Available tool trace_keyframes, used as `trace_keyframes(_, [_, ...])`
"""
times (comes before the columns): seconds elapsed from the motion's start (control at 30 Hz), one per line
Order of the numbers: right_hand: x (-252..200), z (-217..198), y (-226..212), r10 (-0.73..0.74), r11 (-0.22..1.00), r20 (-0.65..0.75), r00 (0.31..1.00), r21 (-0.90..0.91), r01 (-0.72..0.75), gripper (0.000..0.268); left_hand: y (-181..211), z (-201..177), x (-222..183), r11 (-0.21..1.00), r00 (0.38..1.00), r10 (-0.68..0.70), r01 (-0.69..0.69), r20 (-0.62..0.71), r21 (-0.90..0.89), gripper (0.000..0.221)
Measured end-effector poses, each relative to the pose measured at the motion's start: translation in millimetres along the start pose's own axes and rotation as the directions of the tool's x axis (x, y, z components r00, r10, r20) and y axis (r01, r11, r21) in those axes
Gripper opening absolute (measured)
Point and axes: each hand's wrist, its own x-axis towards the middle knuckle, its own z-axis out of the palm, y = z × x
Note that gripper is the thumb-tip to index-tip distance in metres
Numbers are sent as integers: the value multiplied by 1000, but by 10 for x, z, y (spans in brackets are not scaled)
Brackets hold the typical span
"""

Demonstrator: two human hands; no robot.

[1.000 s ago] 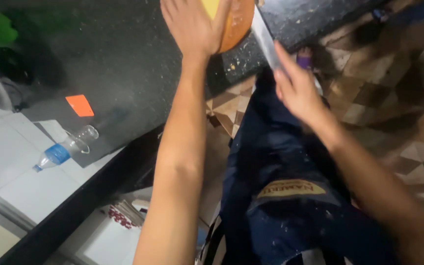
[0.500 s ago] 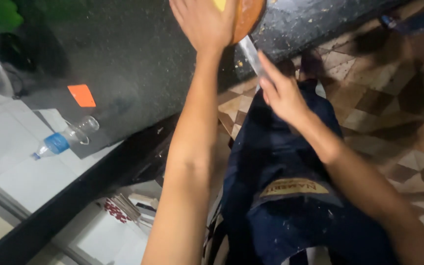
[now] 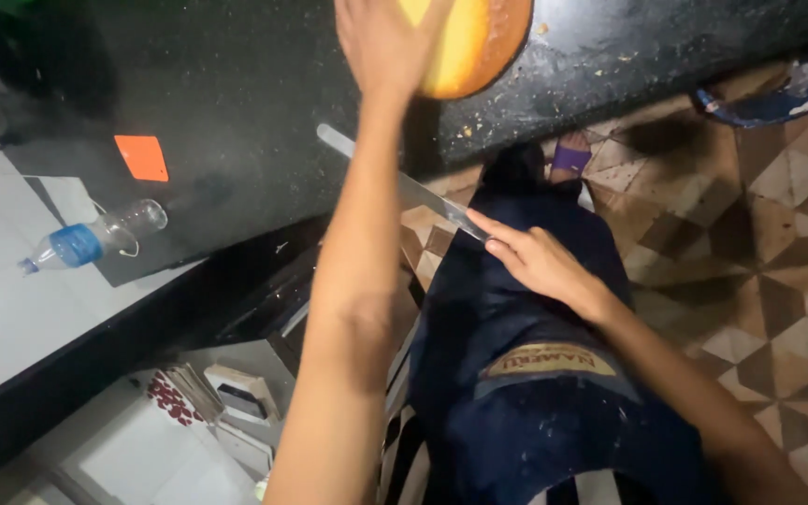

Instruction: The person slices multiple round cakes horizontally into thinner layers using a long serrated knife on a black countertop. The person holds each cake steady with one hand while sawing through with the other, then sets the layers aside.

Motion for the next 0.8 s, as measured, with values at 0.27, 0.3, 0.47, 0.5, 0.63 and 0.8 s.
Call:
trace_keyframes(0.27, [-397,-415,228,72,991,123,990,-117,-58,55,-837,56,-116,509,945,-230,320,233,-799,40])
trace_keyframes(0.3, [-468,-506,238,139,984,169,976,-133,-117,56,-867,-49,-124,413,913,-247,403,325,-817,41])
trace_keyframes(0.47, [-854,-812,402,21,999,204,979,37,-30,55,-552,-314,-419,419,810,-258,586,527,-694,44])
trace_keyframes(0.5, [-909,-883,297,100,989,251,963,77,-123,57,-466,-392,-490,497,805,-163,567,571,-657,42])
trace_keyframes(0.63, [-1239,-1116,331,506,834,369,780,21,-551,61,-1032,-490,-600,221,722,-230,692,653,-687,35])
trace_keyframes(0.8, [-1483,-1266,454,305,873,-53,951,416,-256,60,-1998,-222,-951,352,592,-795,626,130,-696,55])
